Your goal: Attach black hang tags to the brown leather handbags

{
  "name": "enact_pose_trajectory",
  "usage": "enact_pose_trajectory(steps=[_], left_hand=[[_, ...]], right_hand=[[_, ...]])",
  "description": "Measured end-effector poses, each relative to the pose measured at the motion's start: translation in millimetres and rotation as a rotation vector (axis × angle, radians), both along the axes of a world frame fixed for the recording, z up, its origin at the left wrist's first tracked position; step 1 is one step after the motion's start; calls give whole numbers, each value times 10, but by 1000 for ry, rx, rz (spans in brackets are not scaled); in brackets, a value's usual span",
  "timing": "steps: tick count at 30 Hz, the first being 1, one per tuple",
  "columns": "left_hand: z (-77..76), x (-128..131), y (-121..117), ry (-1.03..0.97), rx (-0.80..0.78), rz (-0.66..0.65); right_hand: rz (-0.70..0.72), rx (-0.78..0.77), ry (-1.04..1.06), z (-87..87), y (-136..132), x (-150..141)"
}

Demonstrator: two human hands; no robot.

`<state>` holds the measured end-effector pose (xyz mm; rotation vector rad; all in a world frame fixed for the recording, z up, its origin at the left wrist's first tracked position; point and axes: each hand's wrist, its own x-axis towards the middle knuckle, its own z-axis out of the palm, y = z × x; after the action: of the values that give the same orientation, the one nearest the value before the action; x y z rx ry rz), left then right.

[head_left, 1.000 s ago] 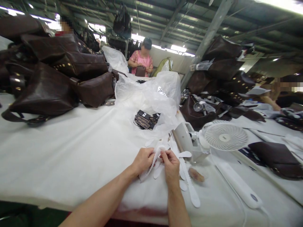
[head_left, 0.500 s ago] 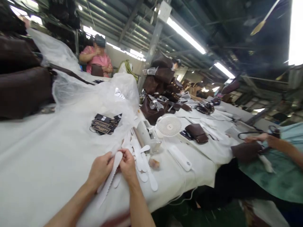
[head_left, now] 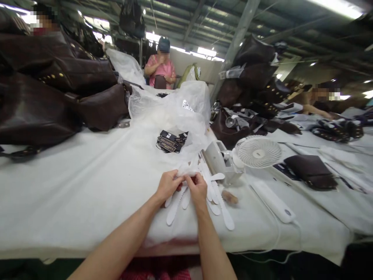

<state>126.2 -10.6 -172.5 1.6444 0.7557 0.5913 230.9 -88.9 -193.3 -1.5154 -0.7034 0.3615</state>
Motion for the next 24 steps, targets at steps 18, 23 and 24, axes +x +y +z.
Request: enact_pose_trajectory(steps=[18, 23, 24], left_hand=[[52, 55, 73, -71, -192, -42], [80, 105, 0, -115, 58, -154], [75, 103, -4, -129, 89, -155]], right_hand=[[-241, -97, -163, 324, -320, 276], [-224, -117, -169, 222, -219, -103], [-231, -102, -154, 196, -200, -185]])
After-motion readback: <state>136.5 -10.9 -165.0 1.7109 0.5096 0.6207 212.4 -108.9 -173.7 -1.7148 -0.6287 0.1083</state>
